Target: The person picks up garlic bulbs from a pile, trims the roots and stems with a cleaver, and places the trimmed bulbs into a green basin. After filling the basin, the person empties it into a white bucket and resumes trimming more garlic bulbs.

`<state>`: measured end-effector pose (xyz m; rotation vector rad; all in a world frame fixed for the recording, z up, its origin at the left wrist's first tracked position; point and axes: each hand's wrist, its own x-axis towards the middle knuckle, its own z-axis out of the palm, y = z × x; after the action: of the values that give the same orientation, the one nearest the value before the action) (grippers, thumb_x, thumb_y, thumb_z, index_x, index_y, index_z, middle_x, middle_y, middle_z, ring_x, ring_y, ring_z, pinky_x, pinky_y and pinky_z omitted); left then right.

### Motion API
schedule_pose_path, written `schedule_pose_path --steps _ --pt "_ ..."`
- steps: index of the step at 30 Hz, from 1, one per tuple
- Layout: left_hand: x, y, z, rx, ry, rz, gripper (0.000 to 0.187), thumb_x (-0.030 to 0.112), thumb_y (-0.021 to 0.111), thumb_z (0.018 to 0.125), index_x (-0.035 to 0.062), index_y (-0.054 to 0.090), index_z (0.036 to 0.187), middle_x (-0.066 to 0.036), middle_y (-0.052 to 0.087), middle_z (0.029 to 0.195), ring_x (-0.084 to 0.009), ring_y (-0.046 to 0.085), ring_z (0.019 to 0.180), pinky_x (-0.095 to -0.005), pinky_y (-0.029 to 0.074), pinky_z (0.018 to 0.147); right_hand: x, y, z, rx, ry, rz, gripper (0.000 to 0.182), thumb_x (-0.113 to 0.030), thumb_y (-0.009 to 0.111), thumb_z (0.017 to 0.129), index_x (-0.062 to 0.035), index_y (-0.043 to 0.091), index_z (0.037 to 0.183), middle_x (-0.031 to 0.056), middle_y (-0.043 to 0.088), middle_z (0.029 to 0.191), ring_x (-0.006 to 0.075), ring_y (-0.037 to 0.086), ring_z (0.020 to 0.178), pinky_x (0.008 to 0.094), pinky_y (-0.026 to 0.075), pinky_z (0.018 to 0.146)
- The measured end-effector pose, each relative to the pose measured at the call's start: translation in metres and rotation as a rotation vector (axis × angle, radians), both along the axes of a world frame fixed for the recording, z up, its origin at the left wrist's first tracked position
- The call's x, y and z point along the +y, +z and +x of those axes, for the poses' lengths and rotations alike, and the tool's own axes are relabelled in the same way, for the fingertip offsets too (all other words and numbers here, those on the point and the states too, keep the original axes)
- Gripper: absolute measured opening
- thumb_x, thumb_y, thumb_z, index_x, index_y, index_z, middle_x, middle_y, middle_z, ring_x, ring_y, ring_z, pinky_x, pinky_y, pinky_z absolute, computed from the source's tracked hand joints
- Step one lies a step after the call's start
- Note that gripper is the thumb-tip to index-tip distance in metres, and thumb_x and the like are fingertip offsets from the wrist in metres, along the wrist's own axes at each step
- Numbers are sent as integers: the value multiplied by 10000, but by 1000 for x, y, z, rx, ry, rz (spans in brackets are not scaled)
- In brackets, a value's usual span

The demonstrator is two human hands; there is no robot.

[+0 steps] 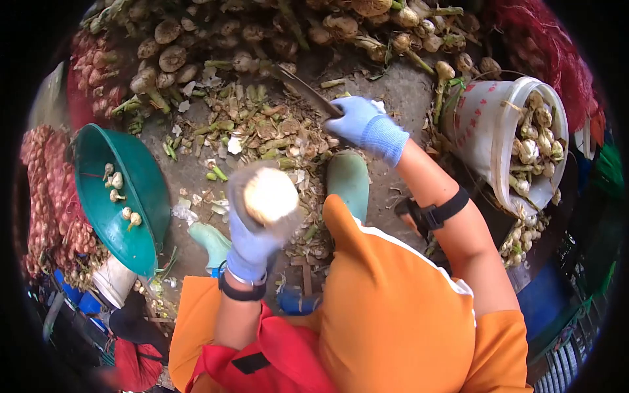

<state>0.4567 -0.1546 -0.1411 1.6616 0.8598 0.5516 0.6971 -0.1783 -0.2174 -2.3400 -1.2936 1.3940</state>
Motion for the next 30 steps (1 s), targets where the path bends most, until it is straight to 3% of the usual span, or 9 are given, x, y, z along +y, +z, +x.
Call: schedule_pose_path --steps 3,8,12,15,18,20,22,26,30 --pt "11 -29 0 6 48 -107 896 190 878 712 24 369 1430 -136 501 1339 -255 528 1218 -370 464 1023 -8 15 -35 956 -377 9 300 -265 715 823 16 674 919 5 644 770 86 594 710 267 480 632" --pt "12 -33 -1 -88 74 -115 884 137 843 754 31 329 1466 -120 502 1336 -216 573 1138 -334 511 950 -9 21 -53 1122 -563 81 269 -192 714 792 -6 652 976 13 637 777 93 557 671 266 471 614" --pt "25 -35 -10 -161 249 -903 558 107 682 886 34 449 1387 -50 615 1098 -114 598 878 -271 515 757 -6 40 -52 497 22 836 244 -199 703 763 -66 639 957 137 592 897 346 616 807 406 515 703" --pt "11 -61 -36 -123 282 -743 415 133 679 895 43 547 1277 -62 627 1097 -123 607 873 -314 529 770 0 61 -40 145 185 648 318 -147 716 711 -58 635 1006 137 609 989 371 628 897 415 528 764" --pt "14 -68 -41 180 35 200 451 268 664 897 46 545 1271 -67 631 1042 -144 599 881 -306 512 759 3 72 -42 53 281 746 194 -232 666 775 -102 626 914 127 610 907 349 650 841 452 527 708" --pt "37 -7 -18 323 178 -229 459 253 644 910 39 535 1300 -83 641 1090 -162 605 936 -347 518 812 11 24 -31 -10 408 383 212 -250 633 795 -100 653 943 133 648 991 346 665 863 450 536 768" --pt "68 -17 -61 -60 526 -232 458 245 594 936 40 515 1337 -100 664 1077 -166 613 922 -342 528 779 26 10 -11 -105 369 -100 265 -277 608 809 -99 682 991 142 665 1110 348 673 932 442 536 834" --pt "118 3 -128 -1367 187 -1043 473 278 546 956 61 493 1372 -76 655 1174 -143 625 942 -254 505 685 29 -29 -17 -40 299 483 313 -286 610 804 -111 702 1047 135 596 1307 328 602 1147 446 485 947" --pt "88 -34 -65 -815 437 -932 504 420 436 1021 59 474 1370 -109 608 1249 -208 612 1064 -356 544 823 59 -70 -36 -241 449 518 308 -301 635 783 -91 701 999 129 623 1186 347 603 1091 444 479 942"
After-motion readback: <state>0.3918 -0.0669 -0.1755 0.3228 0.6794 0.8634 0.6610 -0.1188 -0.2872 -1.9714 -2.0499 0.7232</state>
